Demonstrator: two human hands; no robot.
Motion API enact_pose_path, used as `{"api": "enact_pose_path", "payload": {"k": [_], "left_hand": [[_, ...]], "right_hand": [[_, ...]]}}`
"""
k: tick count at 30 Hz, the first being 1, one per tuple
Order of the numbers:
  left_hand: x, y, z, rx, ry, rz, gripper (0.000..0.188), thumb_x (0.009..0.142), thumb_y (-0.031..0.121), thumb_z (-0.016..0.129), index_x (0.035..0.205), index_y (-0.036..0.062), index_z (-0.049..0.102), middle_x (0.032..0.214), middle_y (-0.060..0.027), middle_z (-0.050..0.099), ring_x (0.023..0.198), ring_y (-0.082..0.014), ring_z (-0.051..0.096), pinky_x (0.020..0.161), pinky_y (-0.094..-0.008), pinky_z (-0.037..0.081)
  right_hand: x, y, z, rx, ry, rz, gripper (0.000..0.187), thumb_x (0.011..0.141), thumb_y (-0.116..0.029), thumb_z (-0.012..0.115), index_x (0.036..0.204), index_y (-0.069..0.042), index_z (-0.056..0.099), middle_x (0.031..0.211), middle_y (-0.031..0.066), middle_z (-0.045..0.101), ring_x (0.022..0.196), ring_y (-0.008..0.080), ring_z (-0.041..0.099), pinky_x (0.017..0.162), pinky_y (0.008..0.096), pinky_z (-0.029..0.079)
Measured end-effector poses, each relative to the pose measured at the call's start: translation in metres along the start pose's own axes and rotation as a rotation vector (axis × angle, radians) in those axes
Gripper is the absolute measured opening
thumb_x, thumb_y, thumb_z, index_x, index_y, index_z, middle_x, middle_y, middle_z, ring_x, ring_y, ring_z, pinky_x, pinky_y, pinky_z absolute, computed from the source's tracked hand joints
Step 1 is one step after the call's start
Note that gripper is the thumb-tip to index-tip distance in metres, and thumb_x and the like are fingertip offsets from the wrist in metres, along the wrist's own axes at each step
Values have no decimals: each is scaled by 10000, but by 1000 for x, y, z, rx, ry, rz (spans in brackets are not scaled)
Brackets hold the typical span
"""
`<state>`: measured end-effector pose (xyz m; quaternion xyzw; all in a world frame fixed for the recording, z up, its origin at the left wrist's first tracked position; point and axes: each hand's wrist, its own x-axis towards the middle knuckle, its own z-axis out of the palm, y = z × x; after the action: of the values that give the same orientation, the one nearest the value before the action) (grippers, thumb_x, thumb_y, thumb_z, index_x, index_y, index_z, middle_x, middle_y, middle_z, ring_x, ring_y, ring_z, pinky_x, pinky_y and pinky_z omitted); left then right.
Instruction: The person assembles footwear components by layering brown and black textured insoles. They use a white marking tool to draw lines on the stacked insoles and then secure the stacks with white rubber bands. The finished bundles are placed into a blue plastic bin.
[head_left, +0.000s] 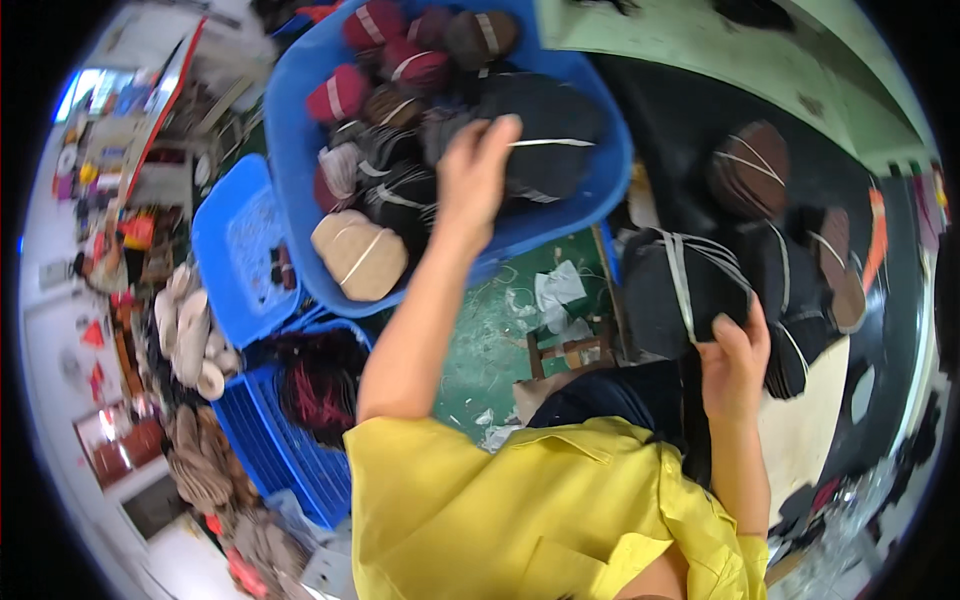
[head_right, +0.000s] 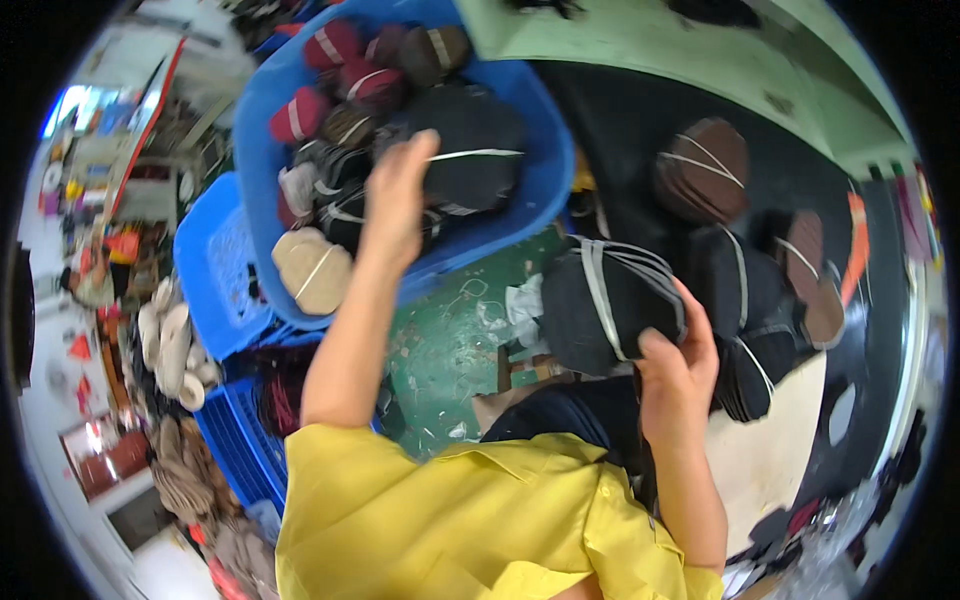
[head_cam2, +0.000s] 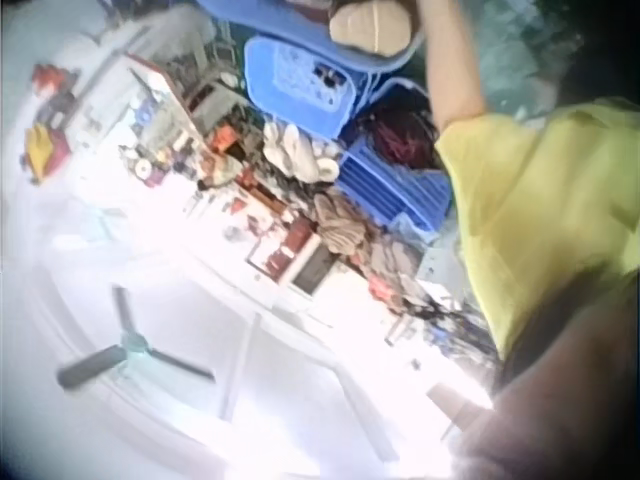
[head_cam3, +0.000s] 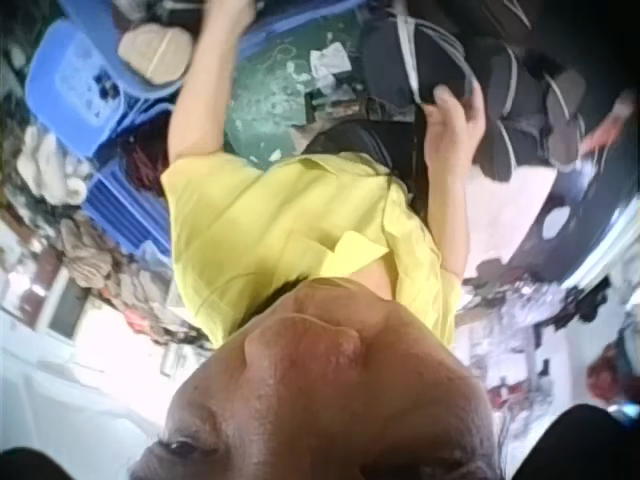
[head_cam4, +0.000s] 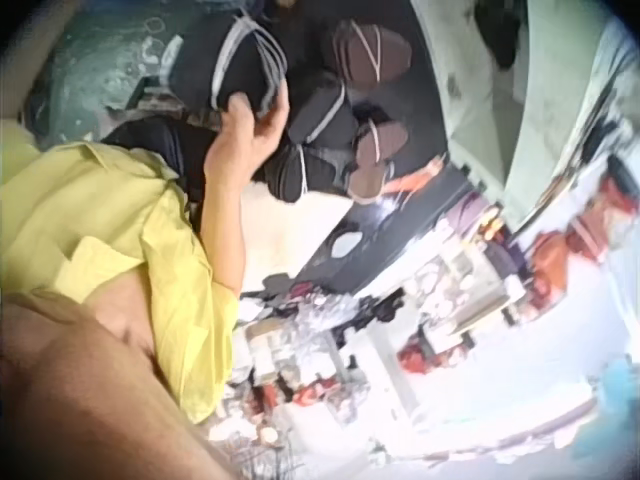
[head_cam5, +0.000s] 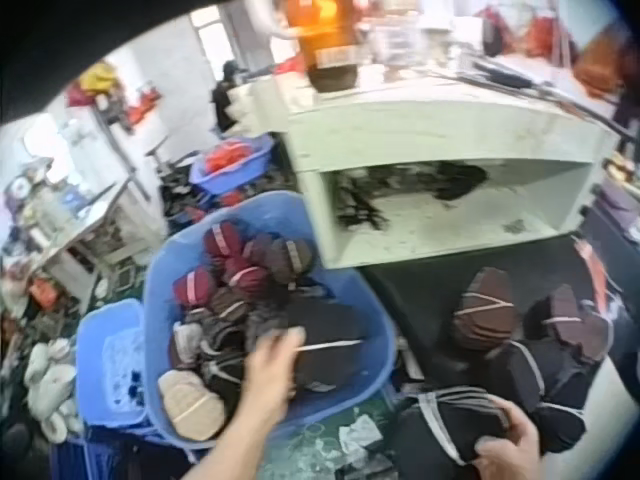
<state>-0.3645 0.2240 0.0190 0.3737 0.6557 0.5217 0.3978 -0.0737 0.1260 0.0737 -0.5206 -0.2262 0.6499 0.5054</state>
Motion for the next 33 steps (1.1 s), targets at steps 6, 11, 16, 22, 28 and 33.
{"api": "enact_pose_path", "payload": {"k": [6, 11, 16, 22, 28, 33], "left_hand": [[4, -50, 13, 731, 88, 555, 391, 771, 216, 750, 1072, -18, 662, 951, -197, 647, 884, -323, 646, 790, -403, 515], [15, -43, -86, 960, 251, 575, 464, 764, 212, 767, 1140, -13, 614, 1088, -184, 645, 971, -304, 646, 825, -372, 518], [50, -43, -148, 689, 160, 166, 661, 809, 265, 763, 1354, 2, 497, 1235, -189, 620, 1107, -241, 624, 918, -322, 505], [131, -36, -86, 662, -16, 351, 457, 811, 355, 721, 1129, 30, 675, 1032, -175, 704, 932, -280, 697, 846, -358, 535], [182, -46, 45, 1205, -356, -96, 1076, 736, 848, 464, 1410, 12, 399, 1377, -257, 486, 1270, -383, 493, 1030, -437, 420], [177, -59, 76, 1345, -305, -205, 951, 706, 613, 700, 1424, 69, 395, 1423, -268, 418, 1278, -403, 477, 1028, -422, 428]], "right_hand": [[2, 9, 4, -109, 23, -48, 594, 777, 21, 564, 1360, 19, 452, 1084, 49, 609, 771, 55, 577, 654, 184, 479], [1, 12, -4, -122, 48, -42, 617, 764, 24, 584, 1366, 27, 447, 1070, 38, 613, 681, 25, 513, 567, 145, 392], [6, 12, -3, -125, 10, -28, 628, 757, 27, 590, 1367, 43, 438, 1206, 99, 585, 959, 110, 620, 774, 210, 503], [12, 20, 12, -130, -12, 32, 663, 713, -17, 651, 1344, 49, 457, 1241, 108, 562, 1132, 183, 566, 962, 288, 455], [12, 24, 10, -272, 43, 38, 660, 689, 15, 626, 1334, 30, 484, 1257, 80, 531, 1138, 160, 539, 963, 275, 436], [13, 24, 15, -227, 48, 56, 661, 686, 27, 618, 1332, 28, 483, 1249, 78, 530, 1137, 163, 536, 970, 278, 431]]}}
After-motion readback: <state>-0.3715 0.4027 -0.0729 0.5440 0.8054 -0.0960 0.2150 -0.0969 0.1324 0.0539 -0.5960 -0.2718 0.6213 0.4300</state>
